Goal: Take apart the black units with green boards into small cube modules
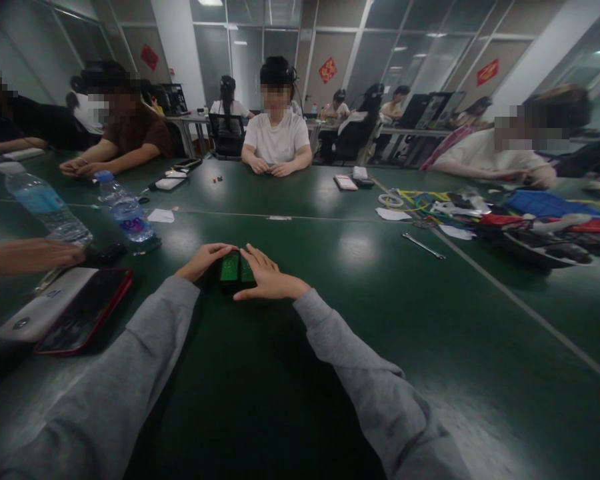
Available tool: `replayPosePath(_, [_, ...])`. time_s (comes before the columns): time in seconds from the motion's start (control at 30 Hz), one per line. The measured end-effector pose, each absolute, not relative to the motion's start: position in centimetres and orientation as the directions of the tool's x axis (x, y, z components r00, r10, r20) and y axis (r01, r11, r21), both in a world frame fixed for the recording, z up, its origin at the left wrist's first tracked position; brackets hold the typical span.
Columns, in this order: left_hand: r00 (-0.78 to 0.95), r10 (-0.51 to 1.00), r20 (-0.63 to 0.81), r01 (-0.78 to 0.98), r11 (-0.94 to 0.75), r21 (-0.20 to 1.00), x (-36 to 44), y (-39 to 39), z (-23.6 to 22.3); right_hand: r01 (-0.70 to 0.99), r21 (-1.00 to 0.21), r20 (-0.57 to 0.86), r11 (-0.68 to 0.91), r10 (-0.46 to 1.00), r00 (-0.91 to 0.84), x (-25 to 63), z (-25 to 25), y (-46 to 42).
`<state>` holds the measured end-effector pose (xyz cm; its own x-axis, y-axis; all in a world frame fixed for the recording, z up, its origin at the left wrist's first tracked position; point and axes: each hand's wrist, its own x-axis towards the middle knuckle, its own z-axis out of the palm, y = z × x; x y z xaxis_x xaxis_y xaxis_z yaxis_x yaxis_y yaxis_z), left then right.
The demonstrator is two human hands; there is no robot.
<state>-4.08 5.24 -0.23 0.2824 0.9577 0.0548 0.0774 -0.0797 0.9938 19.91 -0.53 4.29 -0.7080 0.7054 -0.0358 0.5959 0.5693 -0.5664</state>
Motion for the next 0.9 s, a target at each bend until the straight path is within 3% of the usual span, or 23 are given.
replayPosePath(0.4, [0.215, 0.969, 0.121, 0.056, -0.136, 0.989, -3.9, 5.8, -0.8, 0.590, -0.560, 0.117, 0.581, 0.761, -0.638, 20.1, 2.5, 0.5])
replayPosePath(0.53, [0.233, 0.966, 0.115, 0.050, -0.130, 0.990, -4.0, 5.8, -0.7, 0.651, -0.571, 0.116, 0.499, 0.835, -0.538, 20.2, 1.7, 1.0])
replayPosePath(0.9, [0.215, 0.972, 0.095, 0.075, -0.113, 0.991, -4.0, 5.9, -0.9, 0.614, -0.710, 0.254, 0.346, 0.938, -0.235, 19.1, -0.1, 1.0])
